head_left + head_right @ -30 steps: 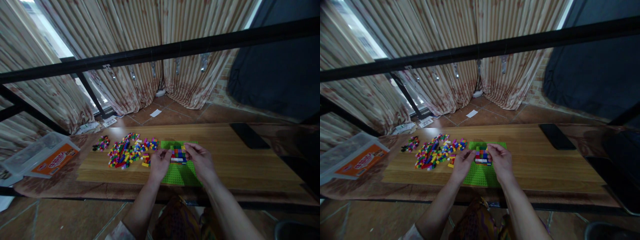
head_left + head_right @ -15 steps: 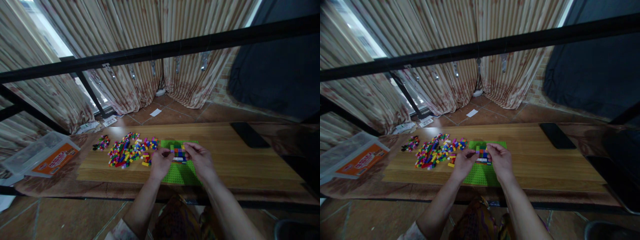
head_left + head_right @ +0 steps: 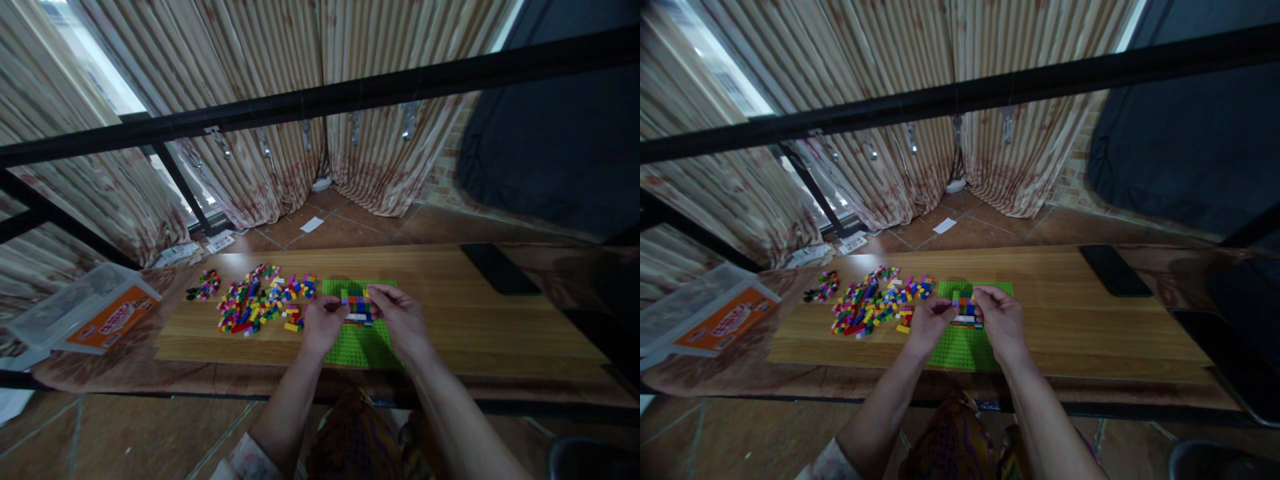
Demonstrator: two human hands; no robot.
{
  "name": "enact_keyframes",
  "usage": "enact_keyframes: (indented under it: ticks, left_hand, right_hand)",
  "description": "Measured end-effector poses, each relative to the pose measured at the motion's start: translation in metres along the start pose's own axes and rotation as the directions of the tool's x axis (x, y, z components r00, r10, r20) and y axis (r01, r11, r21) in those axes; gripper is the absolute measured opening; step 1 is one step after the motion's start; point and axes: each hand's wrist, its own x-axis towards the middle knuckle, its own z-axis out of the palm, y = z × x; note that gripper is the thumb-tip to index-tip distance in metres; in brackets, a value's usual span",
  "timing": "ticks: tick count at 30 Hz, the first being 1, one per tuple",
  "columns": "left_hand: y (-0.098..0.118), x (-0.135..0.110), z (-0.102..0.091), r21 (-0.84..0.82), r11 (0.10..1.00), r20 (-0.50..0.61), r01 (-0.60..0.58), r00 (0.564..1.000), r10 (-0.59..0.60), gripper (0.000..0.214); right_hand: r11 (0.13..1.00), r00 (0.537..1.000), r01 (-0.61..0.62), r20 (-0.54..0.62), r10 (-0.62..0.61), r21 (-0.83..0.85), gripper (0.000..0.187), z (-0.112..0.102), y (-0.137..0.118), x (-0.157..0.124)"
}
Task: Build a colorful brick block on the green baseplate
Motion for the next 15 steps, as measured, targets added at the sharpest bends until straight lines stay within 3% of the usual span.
enact_keyframes:
  ticks: [9,15]
  left_hand:
    - [-0.005,0.0017,0.0066,-0.047,0.999,-0.029,0.025,0.999,-0.027,0.015]
    - [0.0004,-0.0051,0.0004,-0.078,0.996,-0.039,-0.038,0.999,0.035,0.015]
  right_hand:
    - [1.0,1.0,0.003,0.006,-0.003,0.004,0.031,-0.0005,0.0008,-0.0018]
    - [0.999,0.997,-0.032,0.071,0.029,0.041,0.037,-0.0021,0.0032,-0.0026]
